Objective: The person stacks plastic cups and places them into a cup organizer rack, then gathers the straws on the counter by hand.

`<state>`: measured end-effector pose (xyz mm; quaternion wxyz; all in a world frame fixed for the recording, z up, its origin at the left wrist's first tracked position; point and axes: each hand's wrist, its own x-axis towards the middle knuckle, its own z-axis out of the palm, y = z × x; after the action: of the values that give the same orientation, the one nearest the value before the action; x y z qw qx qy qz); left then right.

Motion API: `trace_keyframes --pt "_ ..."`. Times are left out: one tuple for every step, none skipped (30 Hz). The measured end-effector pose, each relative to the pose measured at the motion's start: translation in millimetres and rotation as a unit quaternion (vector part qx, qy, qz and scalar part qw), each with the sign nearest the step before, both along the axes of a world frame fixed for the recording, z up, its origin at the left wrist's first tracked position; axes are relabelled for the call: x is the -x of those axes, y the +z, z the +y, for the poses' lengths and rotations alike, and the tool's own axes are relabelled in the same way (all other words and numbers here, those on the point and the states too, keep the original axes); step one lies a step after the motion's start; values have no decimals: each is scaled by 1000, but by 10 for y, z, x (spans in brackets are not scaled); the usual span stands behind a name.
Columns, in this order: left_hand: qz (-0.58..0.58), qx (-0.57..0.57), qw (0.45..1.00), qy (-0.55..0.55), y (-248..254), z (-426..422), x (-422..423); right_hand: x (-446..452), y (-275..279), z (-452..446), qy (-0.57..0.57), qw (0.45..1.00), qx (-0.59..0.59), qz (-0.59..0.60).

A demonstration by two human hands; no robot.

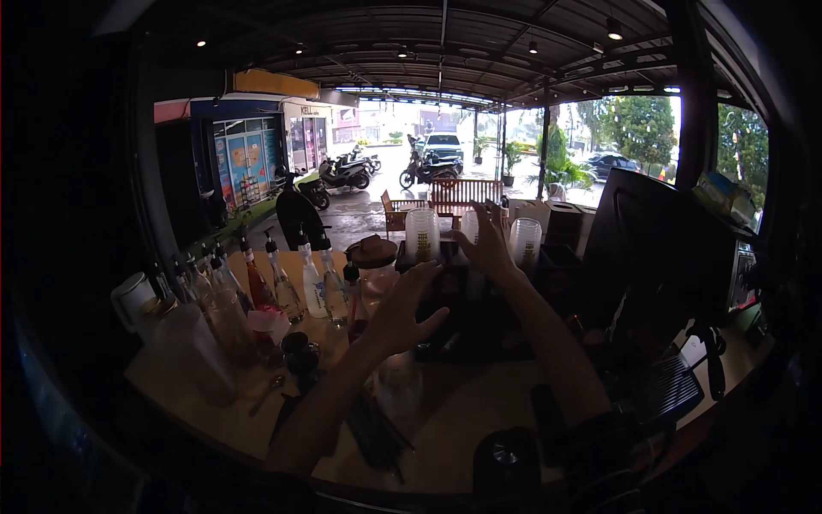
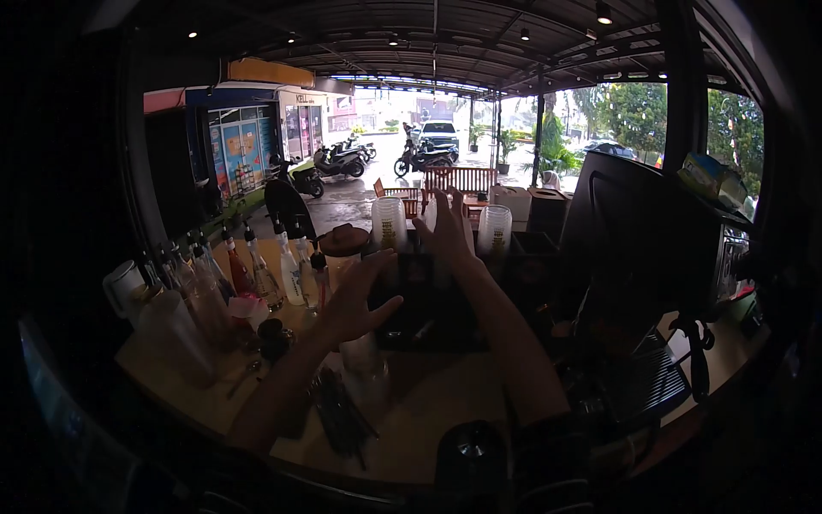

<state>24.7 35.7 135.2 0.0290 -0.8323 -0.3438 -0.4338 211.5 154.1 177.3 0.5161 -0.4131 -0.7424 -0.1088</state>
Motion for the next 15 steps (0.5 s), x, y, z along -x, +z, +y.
trace_keyframes --pt "0 -27 1000 14 21 -154 63 49 -31 -117 23 999 -44 -18" --pt "1 -23 1000 14 -10 -249 145 106 -85 -245 24 999 -40 -17" --pt "-37 17 999 -5 -52 -338 247 192 -115 -431 66 998 -11 -12" --pt "-74 60 995 -25 -112 -431 354 259 -189 -588 108 994 20 -6" --pt "-79 76 994 -14 -181 -504 469 315 -254 -732 129 991 19 -20" --pt "-85 93 992 -2 -249 -578 584 364 -300 -902 128 991 24 -18" --pt "-116 100 988 -9 -355 -612 710 416 -351 -1094 156 986 55 -14" --pt "-148 105 983 -15 -459 -625 826 469 -407 -1231 184 979 84 -11" --pt "-178 132 975 -32 -556 -633 916 509 -485 -1315 202 972 124 2" --pt "-178 139 974 -34 -658 -641 975 541 -561 -1408 198 971 130 3" --pt "-189 154 969 -49 -772 -652 1019 563 -633 -1511 198 960 194 34" --pt "-200 167 963 -63 -886 -665 1051 585 -712 -1617 197 944 256 64" --pt "-185 198 960 -65 -985 -659 1065 598 -874 -1619 183 939 281 78" --pt "-189 201 959 -70 -1099 -645 1052 626 -1060 -1621 178 939 283 75" --pt "-175 206 961 -56 -1184 -649 1007 654 -1259 -1621 183 936 282 104"
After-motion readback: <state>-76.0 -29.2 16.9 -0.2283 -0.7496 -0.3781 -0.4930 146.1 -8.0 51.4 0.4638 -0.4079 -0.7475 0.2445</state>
